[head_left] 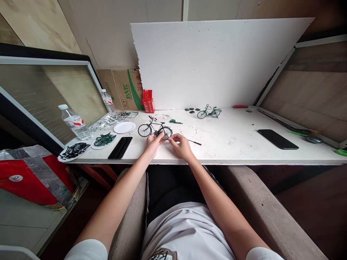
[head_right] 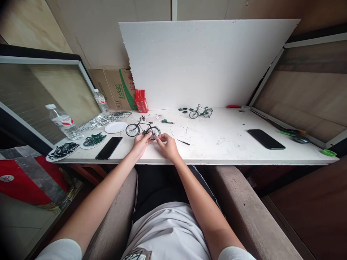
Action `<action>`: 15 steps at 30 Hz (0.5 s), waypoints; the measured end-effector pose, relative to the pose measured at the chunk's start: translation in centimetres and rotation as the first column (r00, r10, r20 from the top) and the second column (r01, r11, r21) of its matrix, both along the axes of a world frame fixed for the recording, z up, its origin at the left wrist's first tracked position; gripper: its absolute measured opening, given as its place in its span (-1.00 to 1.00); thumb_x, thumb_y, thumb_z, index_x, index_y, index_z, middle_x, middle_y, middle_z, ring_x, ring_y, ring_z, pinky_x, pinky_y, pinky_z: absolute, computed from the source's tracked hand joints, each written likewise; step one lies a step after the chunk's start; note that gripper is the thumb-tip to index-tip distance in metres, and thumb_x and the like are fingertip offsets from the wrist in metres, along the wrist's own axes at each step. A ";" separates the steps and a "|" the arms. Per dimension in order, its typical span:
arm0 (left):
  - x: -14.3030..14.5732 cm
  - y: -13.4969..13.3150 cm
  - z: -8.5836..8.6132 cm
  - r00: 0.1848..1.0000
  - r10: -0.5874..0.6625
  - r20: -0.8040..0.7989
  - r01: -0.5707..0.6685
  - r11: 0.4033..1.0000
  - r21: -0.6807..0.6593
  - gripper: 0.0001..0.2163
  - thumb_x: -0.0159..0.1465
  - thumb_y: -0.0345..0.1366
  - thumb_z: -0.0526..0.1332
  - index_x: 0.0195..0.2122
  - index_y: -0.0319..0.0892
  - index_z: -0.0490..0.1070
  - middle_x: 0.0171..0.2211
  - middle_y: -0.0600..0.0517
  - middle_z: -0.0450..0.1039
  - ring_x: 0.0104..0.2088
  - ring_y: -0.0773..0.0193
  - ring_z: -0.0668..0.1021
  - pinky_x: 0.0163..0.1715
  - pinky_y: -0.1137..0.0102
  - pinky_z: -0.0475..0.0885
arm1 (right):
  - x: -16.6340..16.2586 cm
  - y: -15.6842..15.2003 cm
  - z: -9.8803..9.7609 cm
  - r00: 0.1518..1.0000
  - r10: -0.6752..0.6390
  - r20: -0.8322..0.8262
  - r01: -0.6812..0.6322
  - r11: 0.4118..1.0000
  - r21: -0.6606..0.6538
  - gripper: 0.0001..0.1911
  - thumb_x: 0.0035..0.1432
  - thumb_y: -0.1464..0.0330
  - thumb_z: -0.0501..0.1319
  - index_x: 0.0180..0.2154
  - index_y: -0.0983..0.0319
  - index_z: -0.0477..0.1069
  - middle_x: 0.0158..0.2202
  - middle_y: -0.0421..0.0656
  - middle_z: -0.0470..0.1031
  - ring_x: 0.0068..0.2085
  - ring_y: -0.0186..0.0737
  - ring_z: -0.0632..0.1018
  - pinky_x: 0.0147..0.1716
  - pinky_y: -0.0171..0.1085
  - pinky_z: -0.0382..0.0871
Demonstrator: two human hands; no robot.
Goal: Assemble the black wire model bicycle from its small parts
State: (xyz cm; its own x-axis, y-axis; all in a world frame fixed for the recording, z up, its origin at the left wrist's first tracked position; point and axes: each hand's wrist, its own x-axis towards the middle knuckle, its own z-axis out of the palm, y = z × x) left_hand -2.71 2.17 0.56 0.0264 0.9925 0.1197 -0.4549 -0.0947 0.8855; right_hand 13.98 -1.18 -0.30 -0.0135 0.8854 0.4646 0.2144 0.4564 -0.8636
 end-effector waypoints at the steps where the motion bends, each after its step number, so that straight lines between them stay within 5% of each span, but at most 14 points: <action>1: 0.0 0.0 0.0 1.000 -0.003 0.003 0.003 1.000 0.002 -0.59 0.02 -0.15 0.62 -0.20 -0.20 0.55 -0.14 -0.08 0.65 -0.15 0.15 0.65 -0.01 0.21 0.51 | 0.0 0.0 0.1 1.000 0.002 0.000 -0.002 1.000 0.007 -0.65 0.31 0.01 0.34 -0.21 0.17 0.52 -0.18 -0.05 0.68 -0.14 -0.04 0.68 -0.14 -0.13 0.57; 15: -0.2 -0.1 0.2 0.999 -0.053 -0.012 0.053 0.999 0.003 -0.66 0.01 -0.25 0.58 -0.27 -0.20 0.52 -0.21 -0.05 0.64 -0.16 0.17 0.64 0.01 0.20 0.50 | 0.0 -0.2 0.4 1.000 -0.015 0.018 0.015 1.000 0.021 -0.66 0.29 0.02 0.37 -0.23 0.17 0.56 -0.22 -0.09 0.67 -0.21 -0.10 0.64 -0.13 -0.14 0.51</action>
State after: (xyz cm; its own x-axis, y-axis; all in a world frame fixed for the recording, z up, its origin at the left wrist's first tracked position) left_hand -2.96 2.05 0.80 0.0801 0.9892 0.1224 -0.4488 -0.0738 0.8906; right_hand 13.99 -1.40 0.05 -0.0088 0.8756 0.4830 0.2369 0.4711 -0.8497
